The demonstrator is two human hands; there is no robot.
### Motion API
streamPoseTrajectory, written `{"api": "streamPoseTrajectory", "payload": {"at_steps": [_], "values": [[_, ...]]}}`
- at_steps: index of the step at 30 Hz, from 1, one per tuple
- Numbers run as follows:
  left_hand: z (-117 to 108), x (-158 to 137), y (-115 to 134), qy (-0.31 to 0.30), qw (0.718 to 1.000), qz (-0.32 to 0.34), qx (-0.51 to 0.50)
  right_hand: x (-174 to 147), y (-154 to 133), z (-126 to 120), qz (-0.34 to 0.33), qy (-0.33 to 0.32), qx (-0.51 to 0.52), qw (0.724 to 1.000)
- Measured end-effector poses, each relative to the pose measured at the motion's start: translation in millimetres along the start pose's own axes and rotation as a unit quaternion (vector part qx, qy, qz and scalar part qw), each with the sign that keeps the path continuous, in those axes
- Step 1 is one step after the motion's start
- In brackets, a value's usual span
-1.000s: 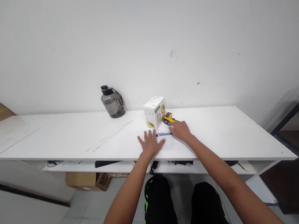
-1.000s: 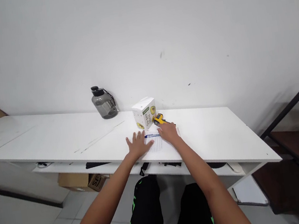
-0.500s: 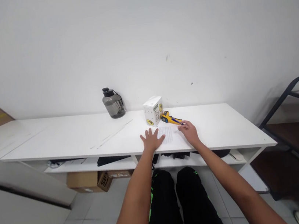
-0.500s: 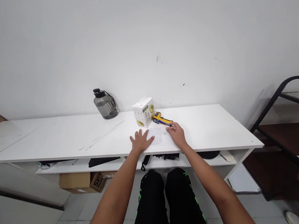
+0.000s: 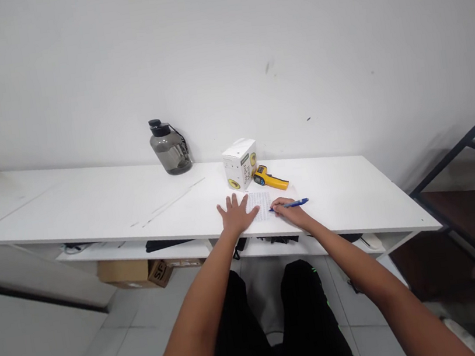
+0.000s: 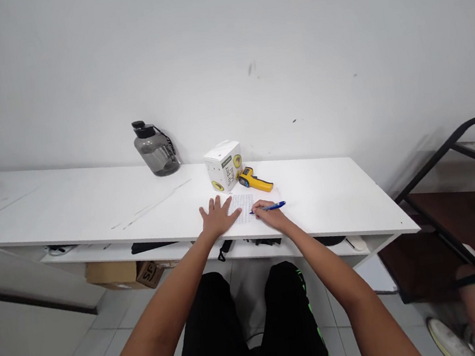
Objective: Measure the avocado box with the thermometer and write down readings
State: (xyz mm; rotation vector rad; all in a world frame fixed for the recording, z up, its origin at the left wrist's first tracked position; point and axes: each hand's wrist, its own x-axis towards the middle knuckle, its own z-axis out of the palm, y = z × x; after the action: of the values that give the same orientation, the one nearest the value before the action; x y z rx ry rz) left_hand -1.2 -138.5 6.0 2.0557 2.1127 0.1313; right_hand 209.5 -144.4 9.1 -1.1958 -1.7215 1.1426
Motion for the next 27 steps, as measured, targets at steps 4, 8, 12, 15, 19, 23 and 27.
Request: {"api": "streamPoseTrajectory", "payload": {"at_steps": [4, 8, 12, 15, 19, 23, 27], "values": [[-0.1, -0.6, 0.1, -0.002, 1.0, 0.002, -0.008, -5.5, 1.6, 2.4, 0.001, 0.07, -0.077, 0.995], [-0.3, -0.7, -0.1, -0.003, 1.0, 0.0, -0.012, -6.1, 1.8, 3.6, 0.018, 0.058, -0.097, 0.993], [0.2, -0.6, -0.1, -0.002, 1.0, 0.002, -0.008, -4.6, 0.7, 2.5, 0.028, 0.055, -0.091, 0.994], [-0.5, -1.2, 0.9, 0.002, 1.0, 0.002, 0.0, -4.0, 1.6, 2.9, 0.033, 0.061, -0.095, 0.993], [-3.2, -3.5, 2.6, -0.006, 1.0, -0.001, -0.009, -4.4, 3.2, 4.2, 0.038, 0.07, -0.104, 0.991], [-3.8, -4.5, 2.3, -0.005, 1.0, 0.005, -0.014, -5.0, 2.8, 3.8, 0.039, 0.059, -0.105, 0.992], [-1.8, -4.0, 1.1, 0.003, 1.0, 0.006, -0.006, -5.0, 2.0, 3.1, 0.038, 0.054, -0.104, 0.992]]}}
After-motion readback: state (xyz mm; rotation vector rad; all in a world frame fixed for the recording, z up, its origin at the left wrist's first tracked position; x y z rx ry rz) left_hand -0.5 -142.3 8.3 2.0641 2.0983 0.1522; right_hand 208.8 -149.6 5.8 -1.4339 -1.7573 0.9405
